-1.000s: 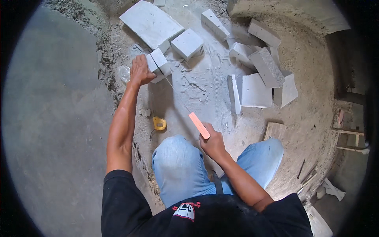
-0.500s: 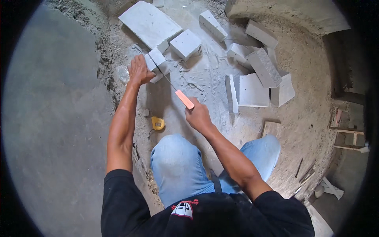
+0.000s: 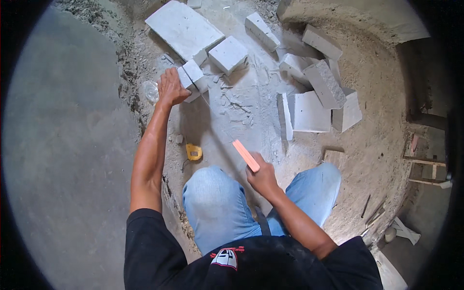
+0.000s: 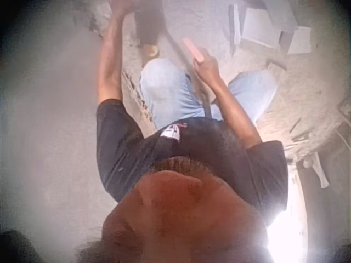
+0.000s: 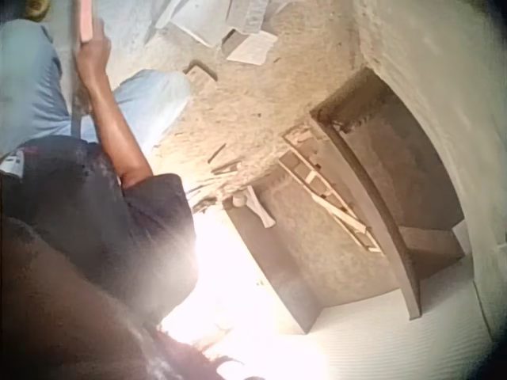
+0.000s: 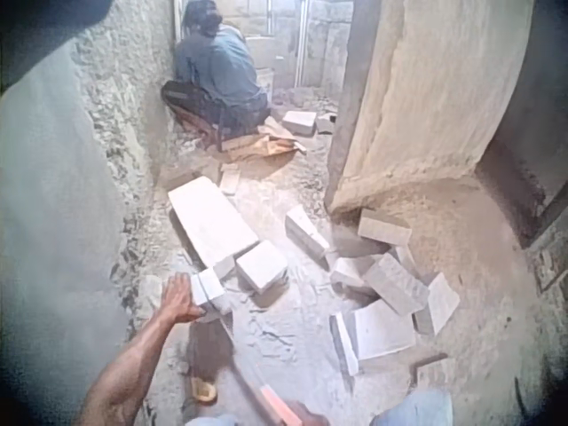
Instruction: The person measures a lightweight concrete block with a tape measure, marks it, and then saws through the block using a hand saw while holding it in place on the floor.
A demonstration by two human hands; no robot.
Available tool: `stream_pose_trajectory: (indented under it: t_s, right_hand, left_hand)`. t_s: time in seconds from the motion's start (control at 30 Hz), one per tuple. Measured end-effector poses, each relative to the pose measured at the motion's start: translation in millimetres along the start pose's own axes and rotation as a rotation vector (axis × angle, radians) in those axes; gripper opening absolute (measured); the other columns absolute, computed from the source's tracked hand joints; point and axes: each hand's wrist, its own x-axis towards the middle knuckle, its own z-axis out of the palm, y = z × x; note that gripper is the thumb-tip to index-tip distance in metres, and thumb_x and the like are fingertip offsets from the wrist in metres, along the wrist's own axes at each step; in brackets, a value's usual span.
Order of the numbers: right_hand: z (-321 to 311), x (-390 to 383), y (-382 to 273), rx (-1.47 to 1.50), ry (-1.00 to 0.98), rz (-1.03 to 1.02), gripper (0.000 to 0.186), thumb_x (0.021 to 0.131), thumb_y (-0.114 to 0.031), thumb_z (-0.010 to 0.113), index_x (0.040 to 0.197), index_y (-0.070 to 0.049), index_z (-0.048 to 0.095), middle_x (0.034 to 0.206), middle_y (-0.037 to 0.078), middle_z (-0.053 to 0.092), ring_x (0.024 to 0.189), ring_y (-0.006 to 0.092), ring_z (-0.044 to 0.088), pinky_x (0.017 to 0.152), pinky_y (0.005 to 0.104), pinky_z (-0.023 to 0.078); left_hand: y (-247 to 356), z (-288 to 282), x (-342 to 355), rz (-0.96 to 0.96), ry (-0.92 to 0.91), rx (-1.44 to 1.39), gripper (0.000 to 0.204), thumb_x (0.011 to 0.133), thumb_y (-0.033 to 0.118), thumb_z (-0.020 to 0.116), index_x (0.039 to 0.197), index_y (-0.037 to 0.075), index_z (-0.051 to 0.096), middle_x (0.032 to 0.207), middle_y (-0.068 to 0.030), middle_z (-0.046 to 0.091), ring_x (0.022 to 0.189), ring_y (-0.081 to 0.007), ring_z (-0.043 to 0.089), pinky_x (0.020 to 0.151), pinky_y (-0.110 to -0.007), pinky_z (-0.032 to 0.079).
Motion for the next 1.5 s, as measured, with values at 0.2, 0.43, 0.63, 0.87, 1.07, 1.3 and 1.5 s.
stream_pose_trajectory:
  t_s: [0.2, 0.43, 0.63, 0.87, 1.07, 1.3, 1.5]
  right_hand:
    - [19.0, 61.2, 12.4, -0.182, -0.001, 0.057, 0.036, 0.083, -0.009, 0.061, 0.118, -0.008, 0.057, 0.095, 0.022, 0.067, 0.087, 0.044, 0.064, 0.074, 0.0524, 0.051]
    - [23.2, 80.5, 12.1, -0.164, -0.007, 0.043, 0.033, 0.083, -0.01, 0.061, 0.116, -0.009, 0.058, 0.093, 0.025, 0.067, 0.083, 0.0471, 0.063, 0.074, 0.0554, 0.05]
    - [11.3, 20.6, 7.2, -0.067, 0.012, 0.0, 0.031, 0.082, -0.01, 0.06, 0.113, -0.006, 0.057, 0.091, 0.023, 0.066, 0.082, 0.0464, 0.062, 0.071, 0.0536, 0.05]
    - [25.7, 69.4, 17.8, -0.205, -0.026, 0.064, 0.034, 0.083, -0.008, 0.06, 0.116, -0.009, 0.057, 0.091, 0.022, 0.067, 0.084, 0.0455, 0.063, 0.073, 0.0536, 0.051]
    - [17.6, 26.8, 9.9, -0.077, -0.018, 0.101, 0.03, 0.083, -0.011, 0.06, 0.113, -0.006, 0.057, 0.091, 0.027, 0.065, 0.087, 0.0482, 0.061, 0.074, 0.0541, 0.05]
    - [13.1, 6.8, 14.4, 0.015, 0.027, -0.003, 0.033, 0.082, -0.01, 0.061, 0.114, -0.007, 0.056, 0.089, 0.025, 0.066, 0.083, 0.0476, 0.062, 0.071, 0.053, 0.05]
    - [27.5, 74.5, 28.3, -0.154, -0.002, 0.037, 0.034, 0.082, -0.007, 0.06, 0.115, -0.006, 0.056, 0.091, 0.023, 0.066, 0.085, 0.0456, 0.063, 0.071, 0.052, 0.05]
  left_hand:
    - [18.2, 9.6, 7.1, 0.038, 0.009, -0.026, 0.073, 0.055, 0.029, 0.077, 0.114, 0.003, 0.041, 0.112, -0.0177, 0.048, 0.108, -0.0386, 0.049, 0.091, -0.054, 0.041]
    - [19.4, 9.9, 9.5, 0.061, 0.034, -0.029, 0.074, 0.056, 0.031, 0.077, 0.115, 0.003, 0.041, 0.114, -0.0174, 0.048, 0.111, -0.0388, 0.049, 0.089, -0.056, 0.041]
    - [0.1, -2.5, 1.7, -0.005, -0.03, -0.012, 0.076, 0.056, 0.03, 0.077, 0.116, 0.003, 0.04, 0.117, -0.0179, 0.047, 0.114, -0.0389, 0.047, 0.092, -0.058, 0.04]
    - [15.7, 3.3, 7.0, -0.015, -0.037, -0.044, 0.076, 0.057, 0.03, 0.078, 0.117, 0.004, 0.04, 0.118, -0.017, 0.047, 0.119, -0.0391, 0.045, 0.096, -0.058, 0.04]
    - [-0.4, 9.3, 0.6, 0.025, -0.056, -0.022, 0.076, 0.056, 0.03, 0.079, 0.117, 0.004, 0.04, 0.118, -0.0166, 0.047, 0.117, -0.0383, 0.046, 0.094, -0.058, 0.041]
    - [-6.5, 1.7, 6.4, 0.025, 0.011, -0.038, 0.074, 0.055, 0.03, 0.079, 0.114, 0.004, 0.041, 0.115, -0.0166, 0.047, 0.115, -0.039, 0.046, 0.089, -0.057, 0.042]
    - [20.7, 12.2, 8.5, 0.043, -0.007, -0.071, 0.075, 0.055, 0.031, 0.078, 0.115, 0.004, 0.041, 0.116, -0.0173, 0.047, 0.115, -0.0393, 0.047, 0.09, -0.057, 0.042]
